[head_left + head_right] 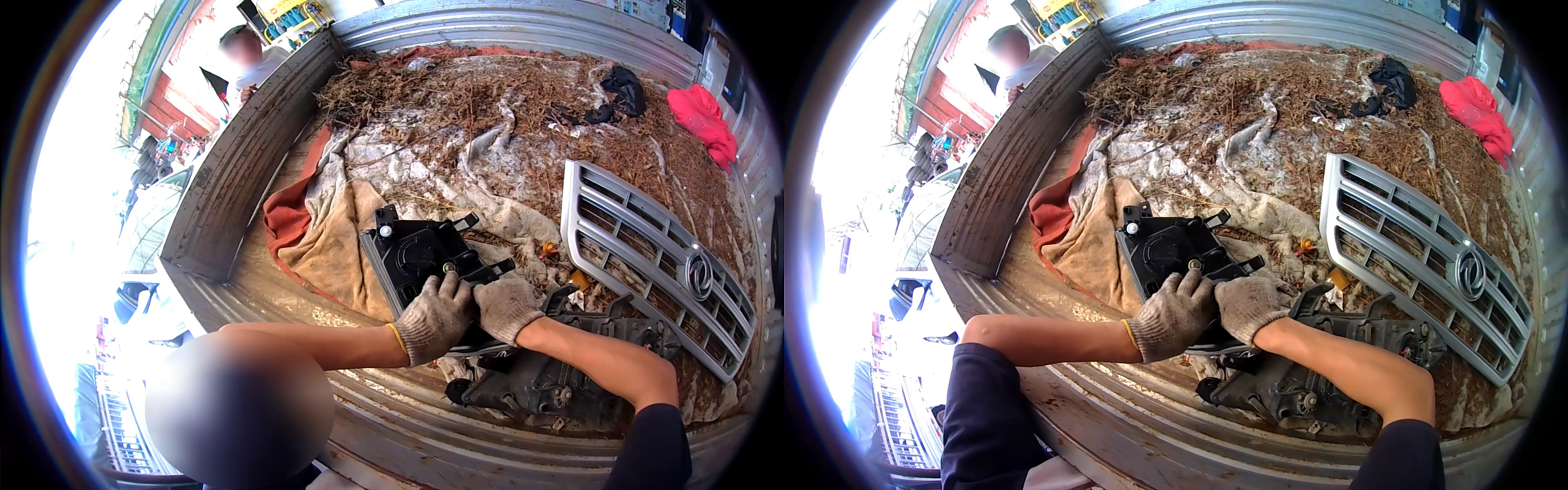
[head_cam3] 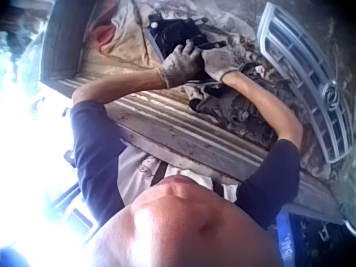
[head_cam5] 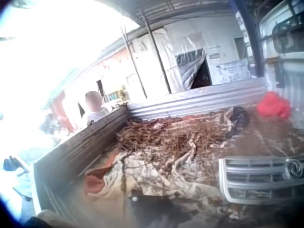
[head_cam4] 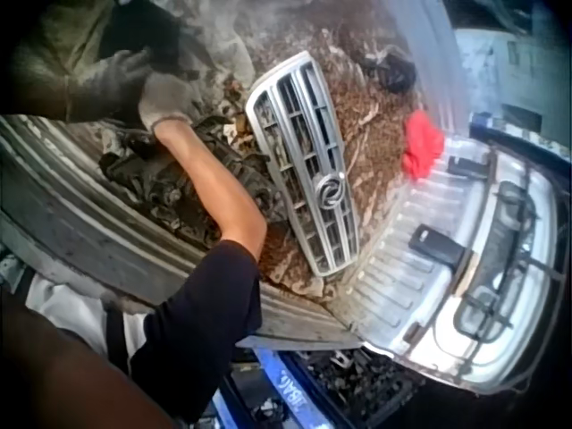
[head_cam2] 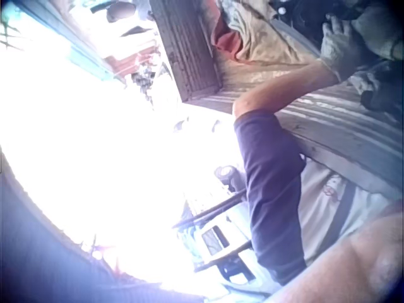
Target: The person works on a black plastic automotive component, likely a headlight housing, placed on a metal surface. They use gloved hands to manipulate internal wiring, remove and reinsert a gold-colored bulb socket, and adjust small parts within the housing. The task involves repeated handling of the same component without a clearly visible final state.
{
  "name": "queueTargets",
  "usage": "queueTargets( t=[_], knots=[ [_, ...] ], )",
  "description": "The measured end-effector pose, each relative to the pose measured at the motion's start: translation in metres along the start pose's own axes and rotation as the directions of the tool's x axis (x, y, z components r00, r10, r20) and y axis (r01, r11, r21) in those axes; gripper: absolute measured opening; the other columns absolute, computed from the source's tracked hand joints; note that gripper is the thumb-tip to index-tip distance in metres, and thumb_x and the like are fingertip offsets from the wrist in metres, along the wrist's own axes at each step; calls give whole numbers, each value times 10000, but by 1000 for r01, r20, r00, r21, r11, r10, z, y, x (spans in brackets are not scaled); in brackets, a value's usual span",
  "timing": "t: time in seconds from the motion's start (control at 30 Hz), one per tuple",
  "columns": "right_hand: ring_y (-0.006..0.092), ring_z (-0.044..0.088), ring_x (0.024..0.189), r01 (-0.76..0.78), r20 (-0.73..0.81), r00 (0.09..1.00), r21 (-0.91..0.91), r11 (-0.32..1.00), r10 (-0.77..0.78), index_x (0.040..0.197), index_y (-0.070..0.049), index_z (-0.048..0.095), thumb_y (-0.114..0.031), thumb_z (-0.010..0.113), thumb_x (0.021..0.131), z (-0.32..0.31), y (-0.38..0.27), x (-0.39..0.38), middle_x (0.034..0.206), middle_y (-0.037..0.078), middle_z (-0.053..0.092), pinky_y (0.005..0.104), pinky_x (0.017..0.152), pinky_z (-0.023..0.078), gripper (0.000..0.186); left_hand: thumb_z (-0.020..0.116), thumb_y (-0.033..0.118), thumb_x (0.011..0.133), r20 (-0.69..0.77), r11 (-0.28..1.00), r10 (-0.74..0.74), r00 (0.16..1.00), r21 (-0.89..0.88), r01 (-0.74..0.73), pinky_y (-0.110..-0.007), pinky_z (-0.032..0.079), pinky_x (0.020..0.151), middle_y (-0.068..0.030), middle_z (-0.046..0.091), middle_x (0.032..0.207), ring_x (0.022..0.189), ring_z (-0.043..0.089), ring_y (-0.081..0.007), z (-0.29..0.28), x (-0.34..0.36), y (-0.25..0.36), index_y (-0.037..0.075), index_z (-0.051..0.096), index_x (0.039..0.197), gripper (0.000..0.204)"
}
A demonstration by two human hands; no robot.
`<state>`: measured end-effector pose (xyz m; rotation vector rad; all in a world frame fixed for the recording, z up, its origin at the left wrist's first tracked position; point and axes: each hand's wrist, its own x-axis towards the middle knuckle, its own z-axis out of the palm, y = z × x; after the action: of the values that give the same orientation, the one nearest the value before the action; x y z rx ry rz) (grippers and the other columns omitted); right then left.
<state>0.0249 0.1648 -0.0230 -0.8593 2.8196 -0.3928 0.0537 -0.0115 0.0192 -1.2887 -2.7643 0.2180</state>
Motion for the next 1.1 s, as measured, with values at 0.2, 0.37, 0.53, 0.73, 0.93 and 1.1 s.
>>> queueTargets(
  t=[0.2, 0.37, 0.53, 0.73, 0.93, 1.1],
  knots=[
    [302, 748, 843, 0, 7, 1000, 10, 1000, 0, 891, -104, 755, -173, 626, 847, -6, -1, 1, 862, 139, 752, 445, 706, 571, 153, 720, 220, 814, 79, 917, -161, 984, -358, 179, -482, 482, 984, -126, 570, 1266, 1274, 497, -353, -1, 2, -6, 96, 655, 1185, 397],
    [299, 751, 837, 12, -30, 999, -5, 1000, -12, 900, -105, 757, -162, 610, 857, -7, -3, 0, 859, 134, 756, 439, 703, 574, 163, 724, 224, 849, 207, 818, -230, 951, -489, 304, -470, 453, 1037, -107, 566, 1298, 1284, 490, -367, -8, 4, -11, 163, 683, 1192, 350],
    [302, 748, 812, -6, -28, 1000, 5, 1000, 6, 867, -119, 762, -160, 611, 848, -13, 0, -2, 821, 127, 753, 453, 675, 555, 158, 668, 292, 901, 252, 822, -195, 948, -485, 298, -491, 421, 1073, -107, 551, 1344, 1345, 457, -343, -7, 4, -13, 206, 698, 1169, 283],
    [316, 710, 716, 14, -122, 992, -15, 1000, -16, 836, -86, 713, -173, 617, 820, -2, 6, -5, 717, 126, 710, 429, 652, 554, 130, 703, 161, 838, 73, 851, -96, 993, -512, 120, -518, 513, 964, -131, 557, 1330, 1291, 495, -398, -8, 1, -16, 237, 704, 1176, 346],
    [284, 713, 713, -67, 40, 997, 172, 983, 61, 771, -75, 728, -155, 602, 843, -33, 23, -6, 722, 148, 707, 418, 653, 577, 166, 751, 101, 753, 71, 914, -35, 997, -400, 60, -524, 461, 1079, -158, 525, 1367, 1376, 408, -478, -10, -9, -14, 249, 724, 1193, 465],
    [136, 675, 724, -129, 137, 989, 609, 783, 57, 991, -59, 782, -226, 731, 834, -42, 59, -8, 824, 90, 748, 307, 727, 545, 235, 746, 87, 728, 47, 919, 21, 999, -394, -1, -549, 469, 1056, -198, 496, 1386, 1380, 392, -503, -7, -6, -14, 232, 724, 1180, 475]
  ],
)
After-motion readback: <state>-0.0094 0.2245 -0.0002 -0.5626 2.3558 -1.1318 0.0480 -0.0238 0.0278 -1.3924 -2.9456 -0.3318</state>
